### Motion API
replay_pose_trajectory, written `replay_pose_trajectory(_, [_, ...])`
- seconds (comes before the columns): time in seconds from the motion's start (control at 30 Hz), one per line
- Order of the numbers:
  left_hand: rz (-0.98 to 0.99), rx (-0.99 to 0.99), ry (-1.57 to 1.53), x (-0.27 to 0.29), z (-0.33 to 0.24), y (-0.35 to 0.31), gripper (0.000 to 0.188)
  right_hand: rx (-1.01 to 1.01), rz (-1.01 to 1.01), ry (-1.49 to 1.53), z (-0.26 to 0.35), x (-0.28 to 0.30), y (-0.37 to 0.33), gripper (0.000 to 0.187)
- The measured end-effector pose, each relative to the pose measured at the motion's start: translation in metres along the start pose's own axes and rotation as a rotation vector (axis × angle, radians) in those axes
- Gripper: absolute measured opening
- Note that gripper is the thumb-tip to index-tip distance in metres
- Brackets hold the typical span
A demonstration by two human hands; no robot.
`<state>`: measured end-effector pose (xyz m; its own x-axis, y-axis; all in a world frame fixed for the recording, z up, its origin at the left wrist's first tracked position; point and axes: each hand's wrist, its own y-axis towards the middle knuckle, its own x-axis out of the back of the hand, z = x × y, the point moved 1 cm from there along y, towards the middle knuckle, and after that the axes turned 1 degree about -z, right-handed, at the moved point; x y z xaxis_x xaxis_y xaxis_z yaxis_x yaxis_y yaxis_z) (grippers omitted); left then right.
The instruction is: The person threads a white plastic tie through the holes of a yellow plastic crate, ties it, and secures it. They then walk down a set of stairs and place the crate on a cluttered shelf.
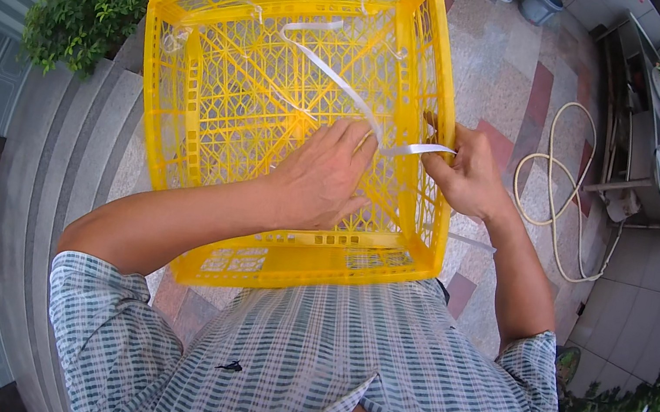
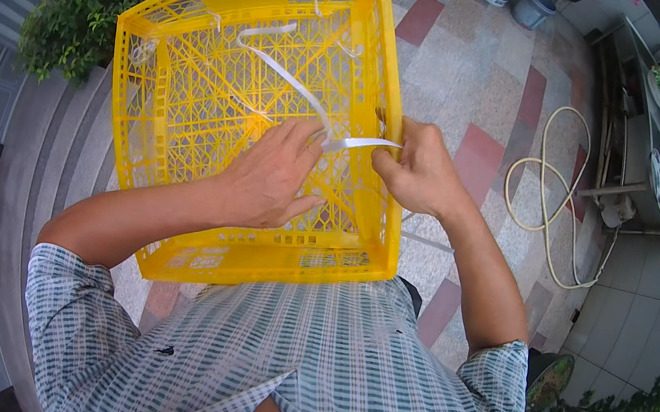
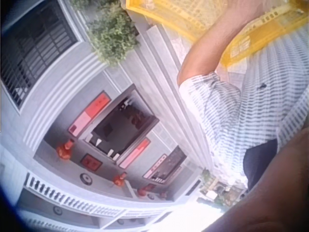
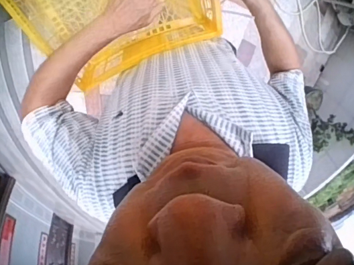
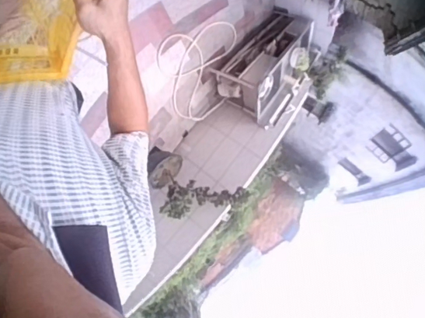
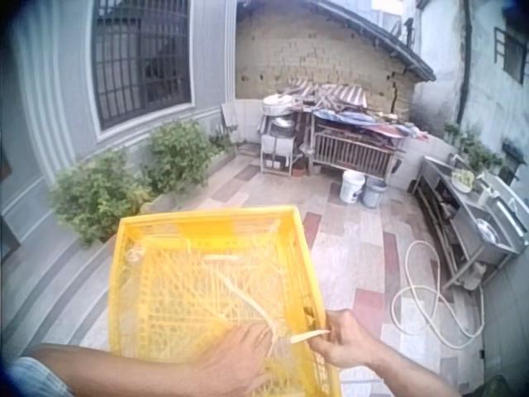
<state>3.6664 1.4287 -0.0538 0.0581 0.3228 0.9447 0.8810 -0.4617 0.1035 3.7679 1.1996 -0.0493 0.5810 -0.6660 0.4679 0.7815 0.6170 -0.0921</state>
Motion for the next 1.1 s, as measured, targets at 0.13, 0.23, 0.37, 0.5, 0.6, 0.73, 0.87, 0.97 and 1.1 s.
replay_pose_trajectory(0.13, [-0.085, -0.095, 0.192, -0.024, 0.001, 0.013, 0.095, 0.067, -0.02, 0.026, -0.007, 0.0, -0.002, 0.036])
replay_pose_trajectory(0.23, [-0.007, -0.046, 0.245, -0.036, 0.011, 0.012, 0.102, 0.13, -0.072, 0.026, 0.012, -0.008, 0.006, 0.024])
replay_pose_trajectory(0.37, [0.053, -0.016, 0.24, -0.038, 0.009, 0.012, 0.105, 0.07, -0.034, -0.028, 0.007, -0.006, 0.009, 0.026])
replay_pose_trajectory(0.5, [-0.048, 0.179, 0.259, -0.042, -0.007, -0.006, 0.106, 0.06, -0.035, -0.024, 0.008, -0.007, 0.009, 0.027])
replay_pose_trajectory(0.6, [0.056, 0.276, 0.256, -0.047, -0.003, -0.01, 0.106, 0.02, -0.004, -0.061, 0.007, -0.003, 0.026, 0.028])
replay_pose_trajectory(0.73, [0.101, 0.211, 0.131, -0.07, 0.016, -0.01, 0.106, -0.077, 0.095, -0.129, 0.007, 0.002, 0.039, 0.024])
replay_pose_trajectory(0.87, [0.227, 0.341, 0.106, -0.074, 0.0, -0.003, 0.106, -0.12, 0.083, -0.162, -0.005, 0.008, 0.044, 0.021])
replay_pose_trajectory(0.97, [0.36, 0.515, 0.105, -0.056, -0.025, 0.007, 0.108, -0.077, 0.044, -0.163, -0.039, 0.014, 0.054, 0.02])
replay_pose_trajectory(1.1, [0.411, 0.523, 0.001, -0.06, -0.002, 0.003, 0.111, -0.073, 0.139, -0.153, -0.041, 0.009, 0.072, 0.02])
